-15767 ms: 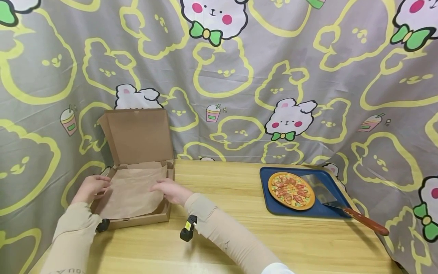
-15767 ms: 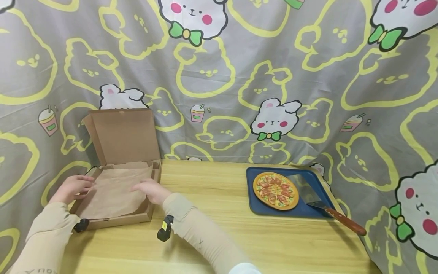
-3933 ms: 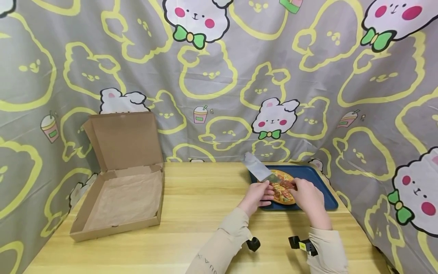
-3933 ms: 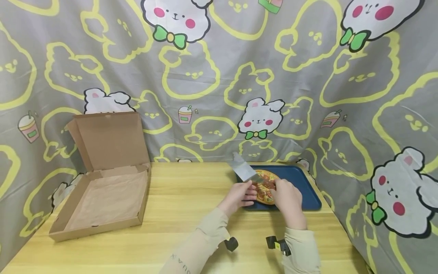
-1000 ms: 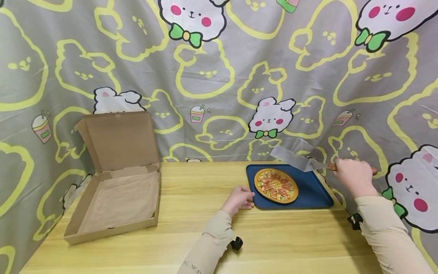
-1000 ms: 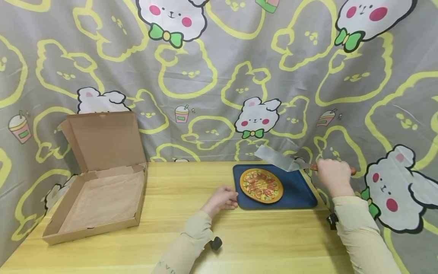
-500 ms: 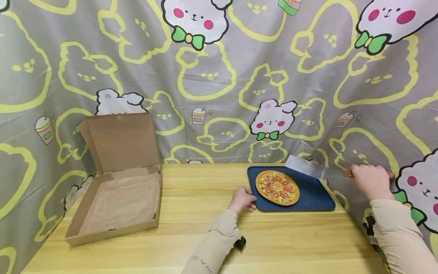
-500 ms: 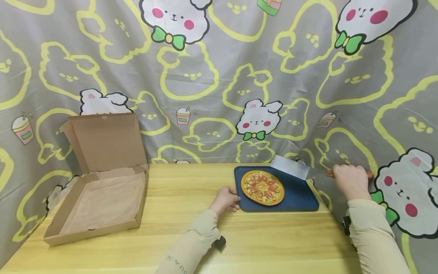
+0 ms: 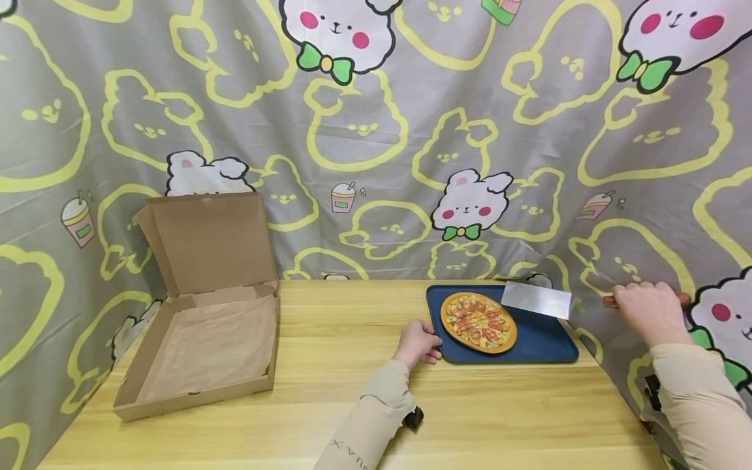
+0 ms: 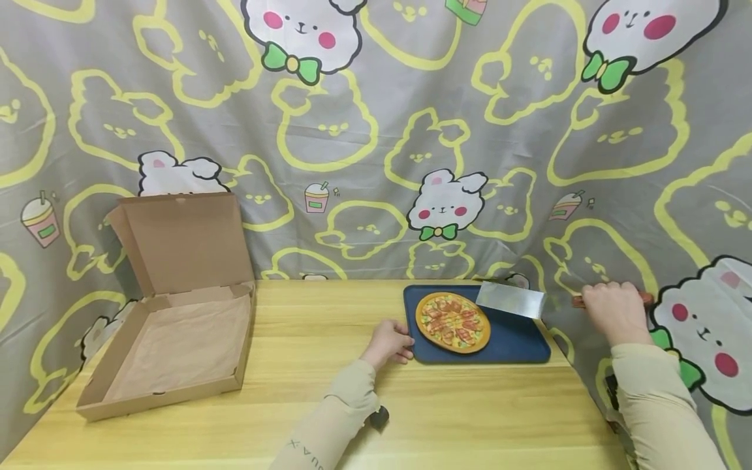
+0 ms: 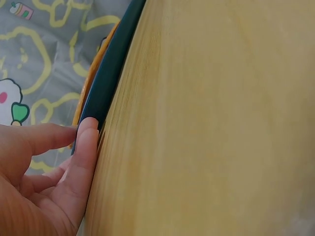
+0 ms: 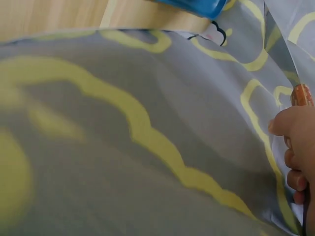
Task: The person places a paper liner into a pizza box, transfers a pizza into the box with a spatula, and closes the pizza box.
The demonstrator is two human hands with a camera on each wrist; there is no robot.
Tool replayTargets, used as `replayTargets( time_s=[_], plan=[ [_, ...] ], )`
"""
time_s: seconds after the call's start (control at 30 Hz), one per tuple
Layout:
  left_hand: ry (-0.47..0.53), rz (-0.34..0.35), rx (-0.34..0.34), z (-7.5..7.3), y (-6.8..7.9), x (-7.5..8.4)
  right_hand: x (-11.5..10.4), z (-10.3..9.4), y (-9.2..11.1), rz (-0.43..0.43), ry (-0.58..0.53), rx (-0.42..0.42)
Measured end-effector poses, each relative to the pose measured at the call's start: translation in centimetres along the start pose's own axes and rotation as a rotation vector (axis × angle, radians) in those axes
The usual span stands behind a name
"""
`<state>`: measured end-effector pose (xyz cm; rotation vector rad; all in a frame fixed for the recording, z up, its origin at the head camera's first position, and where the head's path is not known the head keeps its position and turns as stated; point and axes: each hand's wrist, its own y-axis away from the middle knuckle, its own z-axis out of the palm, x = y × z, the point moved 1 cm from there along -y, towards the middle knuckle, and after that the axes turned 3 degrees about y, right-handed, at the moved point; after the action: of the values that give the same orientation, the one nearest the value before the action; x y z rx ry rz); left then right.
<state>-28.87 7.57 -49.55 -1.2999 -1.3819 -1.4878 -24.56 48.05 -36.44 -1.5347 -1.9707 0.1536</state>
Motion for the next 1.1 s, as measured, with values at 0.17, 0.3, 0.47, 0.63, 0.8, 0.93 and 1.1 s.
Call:
replayTargets(
  time_s=[0.17, 0.3, 0.47, 0.63, 0.8, 0.93, 1.1],
  plan=[
    [0.006, 0.003, -0.005, -0.1, 0.1, -0.1, 0.4, -0.4, -0.3, -0.069, 0.080, 0.051],
    [-0.002, -0.001, 0.003, -0.1, 0.1, 0.1, 0.6, -0.7, -0.7, -0.111, 0.132, 0.038],
    [-0.006, -0.004, 0.000, -0.1, 0.0, 0.1, 0.8, -0.6, -0.8, -0.152, 0.153, 0.046],
    [-0.013, -0.013, 0.005, 0.0, 0.0, -0.1, 1.0, -0.2, -0.8, -0.193, 0.169, 0.043],
    [-0.018, -0.018, 0.008, 0.1, -0.1, 0.0, 1.0, 0.4, -0.9, -0.221, 0.145, 0.017],
    [-0.018, -0.020, 0.002, 0.1, 0.0, 0.1, 0.9, 0.6, -1.0, -0.230, 0.127, 0.004],
    [-0.022, -0.025, 0.000, 0.1, -0.1, 0.1, 0.9, 0.8, -1.1, -0.235, 0.127, -0.005]
  ],
)
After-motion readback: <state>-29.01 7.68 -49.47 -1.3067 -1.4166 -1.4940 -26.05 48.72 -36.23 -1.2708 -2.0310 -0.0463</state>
